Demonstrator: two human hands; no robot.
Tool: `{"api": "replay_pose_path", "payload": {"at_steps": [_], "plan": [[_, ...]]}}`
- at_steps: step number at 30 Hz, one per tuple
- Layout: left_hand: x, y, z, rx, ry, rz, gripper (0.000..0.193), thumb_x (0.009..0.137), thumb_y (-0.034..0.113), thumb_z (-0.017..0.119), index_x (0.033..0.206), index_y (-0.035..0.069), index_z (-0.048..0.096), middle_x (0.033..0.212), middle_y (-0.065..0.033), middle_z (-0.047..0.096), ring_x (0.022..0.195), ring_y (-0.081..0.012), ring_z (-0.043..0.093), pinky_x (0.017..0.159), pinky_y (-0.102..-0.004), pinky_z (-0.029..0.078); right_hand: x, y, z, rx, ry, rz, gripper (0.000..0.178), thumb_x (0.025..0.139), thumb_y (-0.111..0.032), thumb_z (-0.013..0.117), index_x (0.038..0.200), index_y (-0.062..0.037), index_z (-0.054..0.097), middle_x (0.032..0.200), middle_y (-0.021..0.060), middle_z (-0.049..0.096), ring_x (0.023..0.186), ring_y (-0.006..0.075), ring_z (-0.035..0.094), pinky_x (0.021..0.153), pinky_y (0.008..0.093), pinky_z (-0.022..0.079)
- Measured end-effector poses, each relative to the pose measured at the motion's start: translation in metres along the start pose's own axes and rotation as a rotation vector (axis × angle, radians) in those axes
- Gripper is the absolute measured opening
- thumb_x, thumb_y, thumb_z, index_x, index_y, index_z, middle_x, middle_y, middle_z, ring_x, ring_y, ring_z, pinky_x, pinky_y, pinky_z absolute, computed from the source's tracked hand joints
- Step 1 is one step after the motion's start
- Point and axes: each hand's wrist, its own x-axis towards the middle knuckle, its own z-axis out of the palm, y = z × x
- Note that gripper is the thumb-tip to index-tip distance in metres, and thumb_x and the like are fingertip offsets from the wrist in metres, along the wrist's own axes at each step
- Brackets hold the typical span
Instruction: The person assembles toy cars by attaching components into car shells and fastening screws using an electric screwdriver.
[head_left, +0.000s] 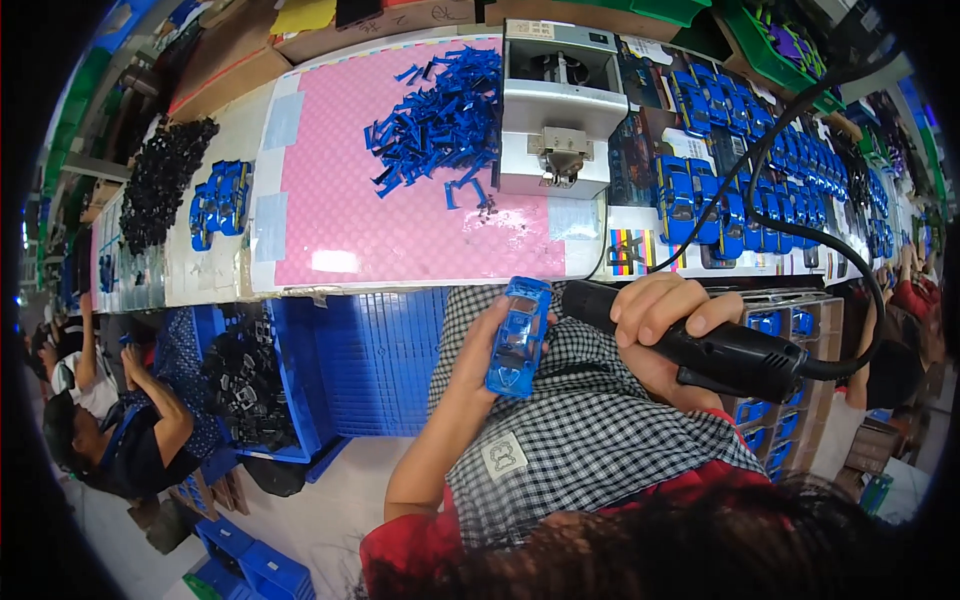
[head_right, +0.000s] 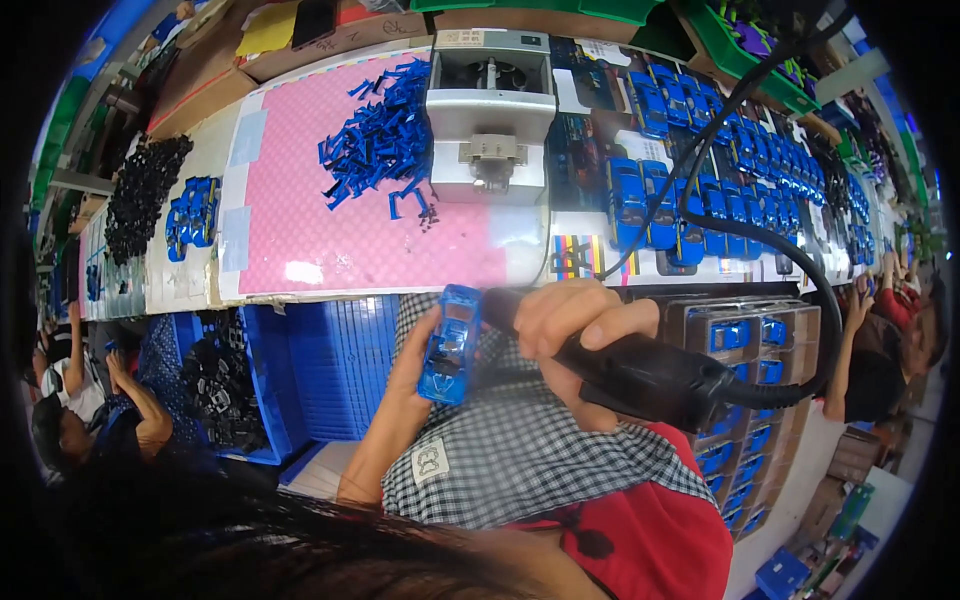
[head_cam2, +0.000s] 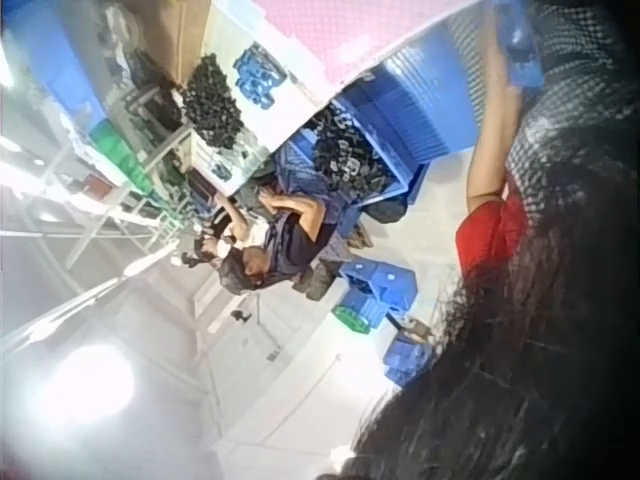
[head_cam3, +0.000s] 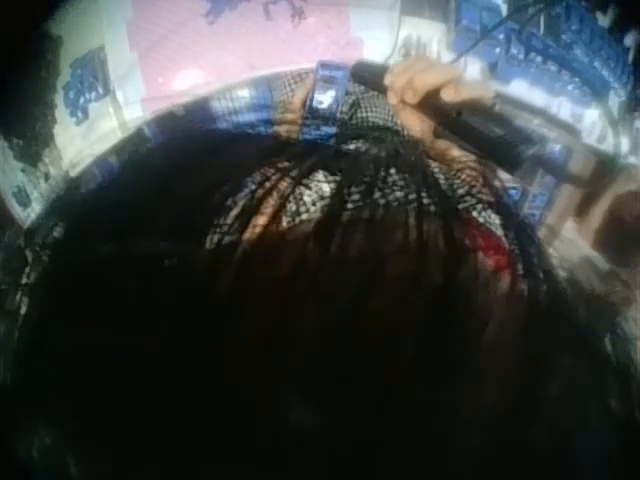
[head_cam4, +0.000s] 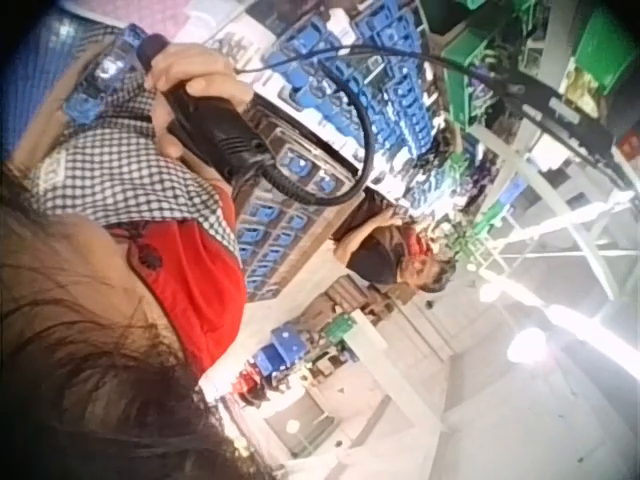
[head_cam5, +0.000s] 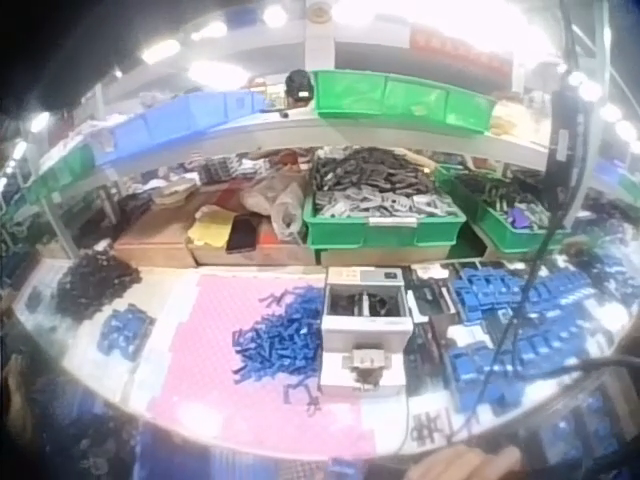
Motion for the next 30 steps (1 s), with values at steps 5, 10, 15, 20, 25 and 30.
{"api": "replay_pose_path", "payload": {"at_steps": [5,10,15,20,25,30], "plan": [[0.006,-0.004,-0.010,-0.140,0.075,-0.051,0.041,0.094,0.033,0.044,0.114,-0.002,0.050,0.095,-0.0188,0.063,0.070,-0.0211,0.063,0.060,-0.0290,0.055,-0.009,0.001,0.008,-0.029,-0.065,0.237,0.062,0.075,-0.061,0.062,0.100,-0.0097,0.037,0.075,0.0068,0.051,0.058,0.0185,0.055,0.060,0.0332,0.047],[0.012,-0.004,-0.016,-0.141,0.106,-0.083,0.039,0.094,0.033,0.044,0.113,-0.001,0.051,0.094,-0.0182,0.063,0.072,-0.0211,0.063,0.062,-0.0288,0.055,-0.018,0.011,0.010,-0.064,-0.090,0.417,0.061,0.075,-0.059,0.063,0.101,-0.0107,0.036,0.077,0.0067,0.050,0.059,0.0182,0.054,0.061,0.0335,0.046],[0.018,-0.010,-0.028,-0.187,0.079,-0.112,0.039,0.095,0.034,0.043,0.112,0.001,0.052,0.093,-0.0169,0.064,0.074,-0.0207,0.064,0.063,-0.0286,0.055,-0.027,0.032,0.010,-0.072,-0.077,0.492,0.061,0.077,-0.058,0.063,0.100,-0.0098,0.035,0.076,0.0070,0.050,0.056,0.0158,0.052,0.054,0.0302,0.047],[0.024,-0.012,-0.038,-0.206,-0.007,-0.103,0.039,0.096,0.034,0.041,0.112,0.001,0.052,0.094,-0.0164,0.064,0.078,-0.0208,0.064,0.065,-0.0303,0.055,-0.029,0.043,0.015,-0.042,-0.058,0.534,0.061,0.077,-0.058,0.063,0.099,-0.0091,0.034,0.075,0.0073,0.049,0.056,0.0154,0.052,0.053,0.0293,0.047],[0.024,-0.009,-0.037,-0.206,0.032,-0.109,0.039,0.096,0.034,0.041,0.113,0.001,0.052,0.094,-0.0165,0.064,0.079,-0.0213,0.064,0.065,-0.0312,0.055,-0.036,0.057,0.012,-0.093,-0.061,0.571,0.061,0.076,-0.057,0.064,0.099,-0.0092,0.035,0.074,0.0069,0.047,0.055,0.0149,0.050,0.054,0.0283,0.046],[0.027,-0.010,-0.042,-0.205,0.013,-0.121,0.038,0.096,0.033,0.042,0.114,0.001,0.052,0.095,-0.0166,0.064,0.080,-0.0218,0.064,0.065,-0.0317,0.055,-0.041,0.062,0.012,-0.089,-0.039,0.609,0.061,0.075,-0.057,0.065,0.098,-0.0095,0.035,0.073,0.0070,0.047,0.055,0.0146,0.049,0.054,0.0282,0.046]]}}
